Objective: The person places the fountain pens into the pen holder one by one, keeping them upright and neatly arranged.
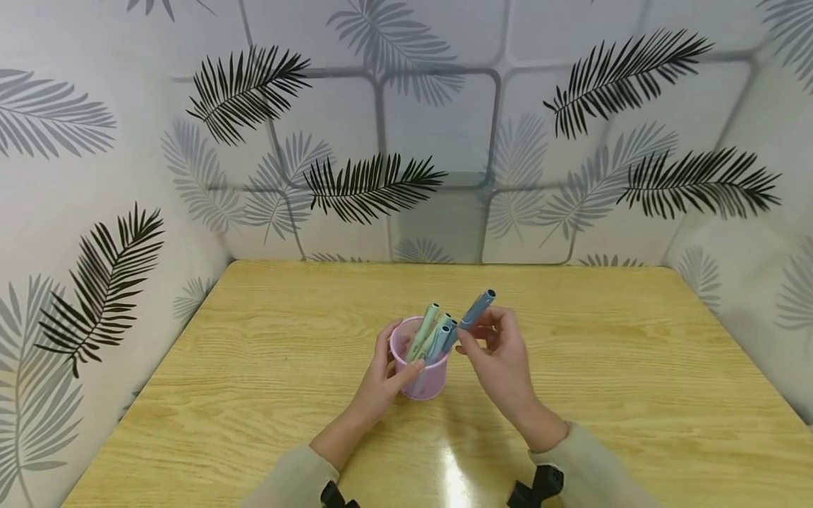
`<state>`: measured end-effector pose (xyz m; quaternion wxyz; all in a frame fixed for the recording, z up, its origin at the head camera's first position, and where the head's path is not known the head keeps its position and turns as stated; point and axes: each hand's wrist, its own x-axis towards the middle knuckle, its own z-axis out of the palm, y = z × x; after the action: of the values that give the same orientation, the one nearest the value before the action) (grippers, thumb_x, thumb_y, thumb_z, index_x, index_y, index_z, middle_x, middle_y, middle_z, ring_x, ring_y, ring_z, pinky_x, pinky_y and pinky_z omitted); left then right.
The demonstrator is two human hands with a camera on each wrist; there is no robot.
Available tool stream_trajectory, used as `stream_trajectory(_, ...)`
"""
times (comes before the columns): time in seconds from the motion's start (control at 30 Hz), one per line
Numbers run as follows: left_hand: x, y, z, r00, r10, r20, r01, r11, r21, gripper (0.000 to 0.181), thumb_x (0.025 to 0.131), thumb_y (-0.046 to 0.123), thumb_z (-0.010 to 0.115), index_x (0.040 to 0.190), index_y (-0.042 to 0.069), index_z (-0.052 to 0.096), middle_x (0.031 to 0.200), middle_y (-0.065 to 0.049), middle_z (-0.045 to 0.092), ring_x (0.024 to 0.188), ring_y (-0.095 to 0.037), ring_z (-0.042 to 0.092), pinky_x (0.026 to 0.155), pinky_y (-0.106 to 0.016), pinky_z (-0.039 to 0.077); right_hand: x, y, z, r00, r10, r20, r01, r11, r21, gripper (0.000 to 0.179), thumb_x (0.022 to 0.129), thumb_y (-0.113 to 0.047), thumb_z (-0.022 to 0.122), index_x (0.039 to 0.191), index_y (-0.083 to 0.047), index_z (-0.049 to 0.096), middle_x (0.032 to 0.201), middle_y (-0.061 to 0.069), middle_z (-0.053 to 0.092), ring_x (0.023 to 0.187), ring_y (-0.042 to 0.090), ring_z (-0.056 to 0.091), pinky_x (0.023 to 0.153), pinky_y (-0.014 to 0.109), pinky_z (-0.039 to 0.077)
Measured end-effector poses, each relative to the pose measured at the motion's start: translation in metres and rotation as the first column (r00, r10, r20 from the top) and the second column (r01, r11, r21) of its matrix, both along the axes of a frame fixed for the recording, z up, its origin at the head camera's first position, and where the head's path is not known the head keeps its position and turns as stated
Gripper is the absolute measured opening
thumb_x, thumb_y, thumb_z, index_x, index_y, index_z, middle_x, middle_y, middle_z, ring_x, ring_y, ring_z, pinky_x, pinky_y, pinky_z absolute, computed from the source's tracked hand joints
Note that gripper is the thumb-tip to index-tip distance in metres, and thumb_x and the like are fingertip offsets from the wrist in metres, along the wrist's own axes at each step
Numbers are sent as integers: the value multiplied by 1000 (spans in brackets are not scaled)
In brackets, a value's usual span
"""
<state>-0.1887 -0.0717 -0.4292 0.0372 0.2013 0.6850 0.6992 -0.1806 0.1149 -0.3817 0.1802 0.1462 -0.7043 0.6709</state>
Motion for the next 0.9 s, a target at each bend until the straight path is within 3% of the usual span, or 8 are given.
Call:
stream_trajectory(0.2, 0, 0, 0, 1000, -5, -9, 5, 1000, -4, 68, 91, 7, 55, 145, 6, 12, 144, -24, 23, 126, -39, 31, 99, -53, 31, -5, -2, -7, 998, -22, 55, 14, 990, 140, 33, 84, 7, 62, 112, 4, 45, 97, 17, 53, 83, 26, 57, 61, 29, 53)
stream_trajectory(0.4, -1, 0, -1, 1000, -2, -17, 2, 1000, -3, 68, 91, 6, 55, 145, 6, 13, 143, -24, 24, 126, -40, 32, 99, -53, 31, -11, -3, -16, 998, -59, 1, 56, 963, 263, 30, 84, 0, 66, 109, -4, 50, 93, 8, 59, 81, 19, 58, 58, 25, 49)
stream_trajectory(0.53, -1, -1, -1, 1000, -8, -15, 8, 1000, 6, 67, 91, 6, 55, 144, 7, 14, 144, -23, 24, 127, -39, 31, 99, -53, 30, -12, -4, -22, 997, -70, -35, 78, 929, 362, 26, 81, 1, 68, 102, -5, 55, 91, 5, 61, 74, 17, 57, 57, 25, 47)
stream_trajectory(0.73, 0, 0, -1, 1000, -2, -9, 2, 1000, -4, 67, 91, 6, 55, 144, 8, 15, 143, -21, 25, 128, -37, 31, 99, -53, 31, -12, -2, -27, 994, -69, -80, 97, 902, 421, 28, 76, 3, 73, 100, 0, 59, 89, 9, 60, 71, 17, 56, 61, 27, 49)
stream_trajectory(0.9, -1, 0, -1, 1000, 7, -19, -7, 1000, 5, 67, 90, 6, 55, 144, 7, 15, 143, -20, 27, 126, -38, 32, 98, -52, 34, -14, 1, -26, 995, -87, -39, 95, 897, 431, 29, 77, 0, 74, 102, -1, 58, 89, 10, 61, 71, 17, 56, 61, 25, 49)
